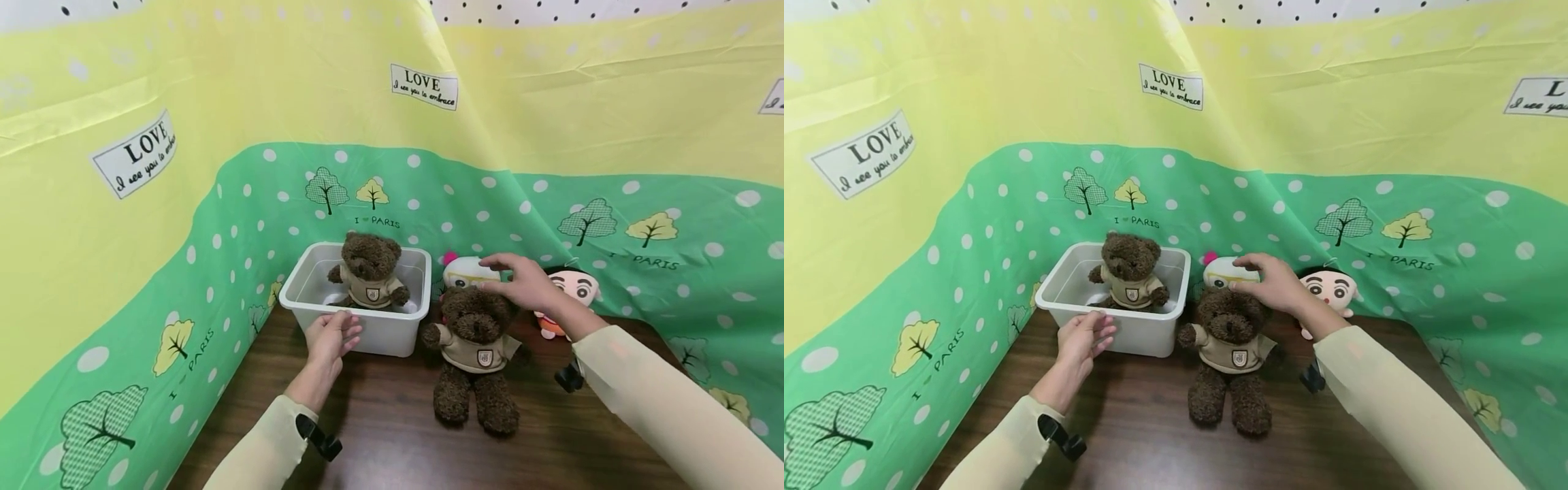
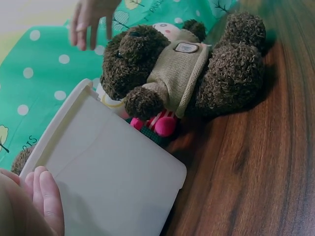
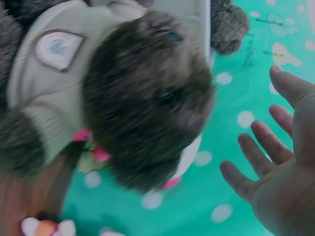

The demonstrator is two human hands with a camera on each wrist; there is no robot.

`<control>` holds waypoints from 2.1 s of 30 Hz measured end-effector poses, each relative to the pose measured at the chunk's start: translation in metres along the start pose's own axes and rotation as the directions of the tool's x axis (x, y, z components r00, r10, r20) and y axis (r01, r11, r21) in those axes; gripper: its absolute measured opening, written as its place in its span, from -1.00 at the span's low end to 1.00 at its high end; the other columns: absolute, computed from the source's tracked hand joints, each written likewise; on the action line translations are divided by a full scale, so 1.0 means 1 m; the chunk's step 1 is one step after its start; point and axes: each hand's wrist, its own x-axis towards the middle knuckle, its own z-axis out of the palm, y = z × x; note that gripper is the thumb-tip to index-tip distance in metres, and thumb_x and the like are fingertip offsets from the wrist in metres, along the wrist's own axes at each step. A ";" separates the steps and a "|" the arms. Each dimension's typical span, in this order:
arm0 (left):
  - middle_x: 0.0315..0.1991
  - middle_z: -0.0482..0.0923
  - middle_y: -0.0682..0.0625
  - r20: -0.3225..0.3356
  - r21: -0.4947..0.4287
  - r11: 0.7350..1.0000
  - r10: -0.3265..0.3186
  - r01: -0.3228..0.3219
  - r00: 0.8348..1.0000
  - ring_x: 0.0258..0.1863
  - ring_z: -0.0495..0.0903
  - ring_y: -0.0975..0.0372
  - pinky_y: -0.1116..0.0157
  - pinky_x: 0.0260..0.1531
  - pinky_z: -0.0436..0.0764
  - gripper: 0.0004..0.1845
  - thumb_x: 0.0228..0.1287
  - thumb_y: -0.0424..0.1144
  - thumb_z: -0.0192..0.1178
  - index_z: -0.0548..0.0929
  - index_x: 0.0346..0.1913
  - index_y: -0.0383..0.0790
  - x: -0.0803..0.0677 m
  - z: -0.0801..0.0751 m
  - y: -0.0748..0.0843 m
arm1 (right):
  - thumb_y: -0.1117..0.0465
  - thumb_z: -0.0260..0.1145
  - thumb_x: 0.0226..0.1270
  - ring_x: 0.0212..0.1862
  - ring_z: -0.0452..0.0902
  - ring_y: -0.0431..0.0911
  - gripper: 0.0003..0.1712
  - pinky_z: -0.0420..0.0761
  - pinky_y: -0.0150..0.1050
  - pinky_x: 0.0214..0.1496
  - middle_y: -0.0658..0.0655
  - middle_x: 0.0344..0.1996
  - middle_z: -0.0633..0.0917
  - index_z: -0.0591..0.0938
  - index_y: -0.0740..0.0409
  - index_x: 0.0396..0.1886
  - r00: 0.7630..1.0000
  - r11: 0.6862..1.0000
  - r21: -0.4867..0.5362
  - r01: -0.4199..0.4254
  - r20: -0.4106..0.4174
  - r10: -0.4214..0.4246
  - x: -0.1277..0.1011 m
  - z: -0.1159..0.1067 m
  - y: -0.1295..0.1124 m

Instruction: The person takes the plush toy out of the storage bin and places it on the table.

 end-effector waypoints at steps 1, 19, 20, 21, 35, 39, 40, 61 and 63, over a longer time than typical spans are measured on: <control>-0.33 0.76 -0.07 0.001 0.000 1.000 0.001 -0.001 1.000 -0.42 0.74 0.18 0.27 -0.47 0.73 -0.75 0.13 -0.26 0.27 0.47 -0.17 -0.22 0.000 0.000 0.000 | -0.18 0.32 0.26 0.26 0.40 0.15 -0.34 0.45 0.21 0.20 0.17 0.23 0.53 0.49 0.04 0.26 1.000 1.000 -0.007 0.004 0.001 -0.004 0.007 0.000 -0.006; -0.31 0.75 -0.14 0.023 -0.034 0.999 0.015 -0.015 1.000 -0.34 0.76 0.12 0.21 -0.38 0.74 -0.77 0.15 -0.28 0.27 0.46 -0.20 -0.23 0.008 -0.003 -0.001 | -0.08 0.43 0.17 0.25 0.42 0.10 -0.27 0.47 0.01 0.26 0.16 0.23 0.52 0.46 0.11 0.29 0.991 0.996 -0.062 0.068 0.117 -0.061 0.149 0.071 -0.092; -0.32 0.75 -0.13 0.025 -0.036 0.999 0.013 -0.012 1.000 -0.34 0.76 0.12 0.22 -0.38 0.74 -0.77 0.14 -0.29 0.27 0.46 -0.20 -0.23 0.008 -0.003 0.000 | -0.09 0.43 0.16 0.26 0.41 0.10 -0.24 0.47 0.01 0.27 0.17 0.24 0.51 0.45 0.12 0.30 0.991 0.995 -0.075 0.060 0.125 -0.050 0.154 0.077 -0.092; -0.33 0.75 -0.13 0.024 -0.038 0.999 0.014 -0.013 1.000 -0.34 0.76 0.12 0.22 -0.38 0.74 -0.77 0.14 -0.29 0.27 0.47 -0.20 -0.23 0.008 -0.003 0.000 | -0.10 0.43 0.16 0.27 0.40 0.09 -0.22 0.46 0.00 0.28 0.16 0.25 0.50 0.43 0.12 0.31 0.991 0.994 -0.094 0.050 0.131 -0.038 0.160 0.083 -0.092; -0.32 0.75 -0.13 0.027 -0.034 0.999 0.005 -0.004 1.000 -0.36 0.76 0.15 0.22 -0.39 0.74 -0.77 0.14 -0.29 0.27 0.49 -0.18 -0.24 0.011 -0.002 -0.001 | -0.29 0.35 0.14 0.27 0.40 0.15 -0.06 0.42 0.04 0.32 0.23 0.23 0.51 0.34 0.16 0.36 0.985 0.964 -0.237 -0.121 0.095 0.146 0.185 0.130 -0.099; -0.26 0.74 -0.18 0.045 -0.029 1.000 -0.001 0.002 0.999 -0.35 0.76 0.14 0.20 -0.36 0.74 -0.78 0.15 -0.31 0.25 0.47 -0.18 -0.24 0.005 0.002 0.004 | -0.22 0.36 0.19 0.14 0.50 0.13 -0.25 0.52 0.03 0.19 0.22 0.09 0.59 0.45 0.18 0.19 0.971 0.950 -0.259 -0.174 0.117 0.210 0.179 0.130 -0.098; -0.24 0.74 -0.20 0.050 -0.027 1.000 -0.003 0.004 0.999 -0.34 0.76 0.13 0.19 -0.34 0.74 -0.78 0.16 -0.31 0.25 0.46 -0.17 -0.25 0.005 0.002 0.004 | -0.20 0.37 0.18 0.09 0.52 0.12 -0.30 0.55 0.02 0.15 0.21 0.04 0.61 0.47 0.18 0.13 0.968 0.947 -0.268 -0.178 0.124 0.217 0.178 0.130 -0.098; -0.26 0.74 -0.19 0.044 -0.054 0.999 0.002 0.000 0.999 -0.36 0.76 0.13 0.18 -0.37 0.74 -0.77 0.15 -0.30 0.27 0.45 -0.20 -0.23 0.004 0.003 0.000 | 0.09 0.40 0.21 0.25 0.43 0.06 -0.44 0.53 -0.04 0.21 0.13 0.18 0.57 0.54 0.08 0.21 0.990 0.989 -0.148 0.017 0.140 0.003 0.171 0.112 -0.112; -0.28 0.74 -0.18 0.041 -0.058 0.998 0.000 0.002 0.999 -0.37 0.76 0.13 0.20 -0.39 0.74 -0.78 0.15 -0.31 0.27 0.45 -0.21 -0.23 0.004 0.004 -0.001 | 0.10 0.41 0.20 0.23 0.45 0.06 -0.46 0.53 -0.04 0.20 0.12 0.16 0.59 0.56 0.09 0.18 0.993 0.992 -0.125 0.028 0.115 -0.013 0.168 0.108 -0.112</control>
